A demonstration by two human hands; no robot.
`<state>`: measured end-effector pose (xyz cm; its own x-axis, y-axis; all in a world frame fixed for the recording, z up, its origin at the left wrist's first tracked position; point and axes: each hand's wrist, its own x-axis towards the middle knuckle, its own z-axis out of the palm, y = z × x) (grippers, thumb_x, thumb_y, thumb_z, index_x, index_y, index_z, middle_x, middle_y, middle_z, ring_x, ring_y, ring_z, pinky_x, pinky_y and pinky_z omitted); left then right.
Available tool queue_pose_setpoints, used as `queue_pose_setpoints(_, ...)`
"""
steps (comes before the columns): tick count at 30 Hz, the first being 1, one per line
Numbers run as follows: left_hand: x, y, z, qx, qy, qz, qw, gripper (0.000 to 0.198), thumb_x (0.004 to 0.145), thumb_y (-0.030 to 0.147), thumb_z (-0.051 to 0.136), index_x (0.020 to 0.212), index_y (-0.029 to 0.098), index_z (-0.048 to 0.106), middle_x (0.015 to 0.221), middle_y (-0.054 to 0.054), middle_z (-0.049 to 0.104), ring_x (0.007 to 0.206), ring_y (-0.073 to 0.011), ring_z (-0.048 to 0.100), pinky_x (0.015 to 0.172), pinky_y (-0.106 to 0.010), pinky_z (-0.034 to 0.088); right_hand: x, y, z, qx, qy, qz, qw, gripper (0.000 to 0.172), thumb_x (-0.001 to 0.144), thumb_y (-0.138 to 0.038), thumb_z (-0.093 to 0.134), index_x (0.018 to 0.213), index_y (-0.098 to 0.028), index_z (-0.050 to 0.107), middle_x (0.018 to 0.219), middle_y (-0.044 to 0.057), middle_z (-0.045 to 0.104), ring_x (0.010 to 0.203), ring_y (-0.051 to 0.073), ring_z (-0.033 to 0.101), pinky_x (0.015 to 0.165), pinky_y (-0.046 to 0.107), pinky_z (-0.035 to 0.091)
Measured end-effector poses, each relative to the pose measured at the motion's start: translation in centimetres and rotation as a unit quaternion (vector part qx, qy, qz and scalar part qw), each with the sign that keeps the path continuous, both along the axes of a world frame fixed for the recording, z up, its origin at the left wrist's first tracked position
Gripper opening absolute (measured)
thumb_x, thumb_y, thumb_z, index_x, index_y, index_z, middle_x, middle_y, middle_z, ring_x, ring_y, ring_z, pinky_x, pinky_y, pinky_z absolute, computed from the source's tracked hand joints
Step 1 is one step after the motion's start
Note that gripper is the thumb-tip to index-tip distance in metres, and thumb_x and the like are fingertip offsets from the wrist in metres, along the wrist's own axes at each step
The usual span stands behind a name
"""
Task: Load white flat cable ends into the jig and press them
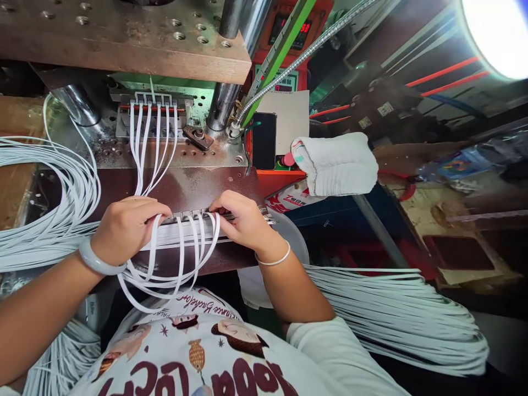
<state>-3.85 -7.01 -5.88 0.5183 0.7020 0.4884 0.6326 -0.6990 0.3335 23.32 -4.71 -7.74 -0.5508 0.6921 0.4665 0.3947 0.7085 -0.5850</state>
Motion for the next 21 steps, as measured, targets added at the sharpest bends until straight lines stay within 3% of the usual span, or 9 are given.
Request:
queue_pose_setpoints(5, 0.7, 0.0, 0.2, 0.063, 0.063, -0.034, 0.995, 0.023, 0.095, 0.010, 0.049, 0.088, 0.014, 0.071, 0.083, -0.006, 0.077, 0.078, -0.0200, 0.073, 0.100, -0.041, 0.059, -0.1, 0.2, -0.1, -0.005, -0.010, -0.006, 1.000, 0.012, 0.087, -0.010, 0.054, 0.084, -0.021, 0.058, 0.078, 0.002, 0.062, 0.072, 0.016, 0.054, 0.068, 0.029, 0.045)
queue_pose_setpoints(9, 1.6, -0.6, 0.0, 0.095, 0.076, -0.049, 0.991, 0.025, 0.095, 0.008, 0.049, 0.082, 0.013, 0.070, 0.082, -0.007, 0.077, 0.073, -0.0183, 0.073, 0.102, -0.042, 0.059, -0.4, 0.1, -0.3, 0.000, -0.008, -0.004, 1.000, 0.013, 0.084, -0.009, 0.054, 0.083, -0.020, 0.059, 0.077, 0.002, 0.062, 0.071, 0.017, 0.054, 0.068, 0.029, 0.046)
queue_pose_setpoints(12, 0.8, -1.2, 0.1, 0.064, 0.035, -0.054, 0.996, 0.025, 0.097, 0.012, 0.049, 0.089, 0.014, 0.073, 0.087, -0.007, 0.079, 0.079, -0.0187, 0.075, 0.101, -0.040, 0.061, 0.1, -0.3, 0.2, 0.002, 0.005, -0.008, 1.000, 0.017, 0.080, -0.005, 0.051, 0.085, -0.019, 0.060, 0.076, 0.003, 0.062, 0.070, 0.016, 0.056, 0.066, 0.028, 0.048)
queue_pose_setpoints(14, -1.0, -1.0, 0.5, 0.006, 0.003, -0.030, 1.000, 0.025, 0.100, 0.019, 0.051, 0.110, 0.017, 0.073, 0.104, -0.006, 0.080, 0.092, -0.0193, 0.077, 0.099, -0.036, 0.062, 0.8, 0.0, 0.7, -0.006, 0.007, -0.032, 0.999, 0.018, 0.082, -0.006, 0.051, 0.089, -0.018, 0.062, 0.080, 0.004, 0.065, 0.071, 0.016, 0.059, 0.066, 0.028, 0.050)
queue_pose_setpoints(17, -4.9, 2.3, 1.3, -0.041, 0.011, 0.046, 0.998, 0.042, 0.101, 0.029, 0.051, 0.142, 0.019, 0.058, 0.138, -0.010, 0.068, 0.120, -0.0235, 0.069, 0.108, -0.037, 0.057, 0.9, 3.3, 1.4, -0.017, -0.021, -0.065, 0.998, 0.013, 0.093, -0.014, 0.053, 0.098, -0.018, 0.065, 0.086, 0.006, 0.070, 0.077, 0.018, 0.065, 0.072, 0.030, 0.054)
queue_pose_setpoints(19, -6.9, 7.0, 1.7, -0.033, 0.076, 0.092, 0.992, 0.051, 0.099, 0.026, 0.044, 0.147, 0.011, 0.052, 0.150, -0.018, 0.056, 0.135, -0.0304, 0.059, 0.117, -0.048, 0.048, -0.8, 8.0, 1.7, -0.008, -0.059, -0.091, 0.994, 0.014, 0.094, -0.016, 0.055, 0.102, -0.017, 0.067, 0.093, 0.010, 0.072, 0.084, 0.022, 0.068, 0.080, 0.035, 0.056)
queue_pose_setpoints(21, -7.8, 12.8, 1.8, -0.038, 0.137, 0.151, 0.978, 0.057, 0.092, 0.017, 0.039, 0.144, -0.001, 0.051, 0.150, -0.030, 0.051, 0.141, -0.0388, 0.052, 0.116, -0.059, 0.044, -4.1, 13.8, 1.7, 0.002, -0.085, -0.138, 0.987, 0.019, 0.092, -0.009, 0.054, 0.103, -0.015, 0.069, 0.100, 0.015, 0.072, 0.092, 0.027, 0.068, 0.089, 0.042, 0.055)
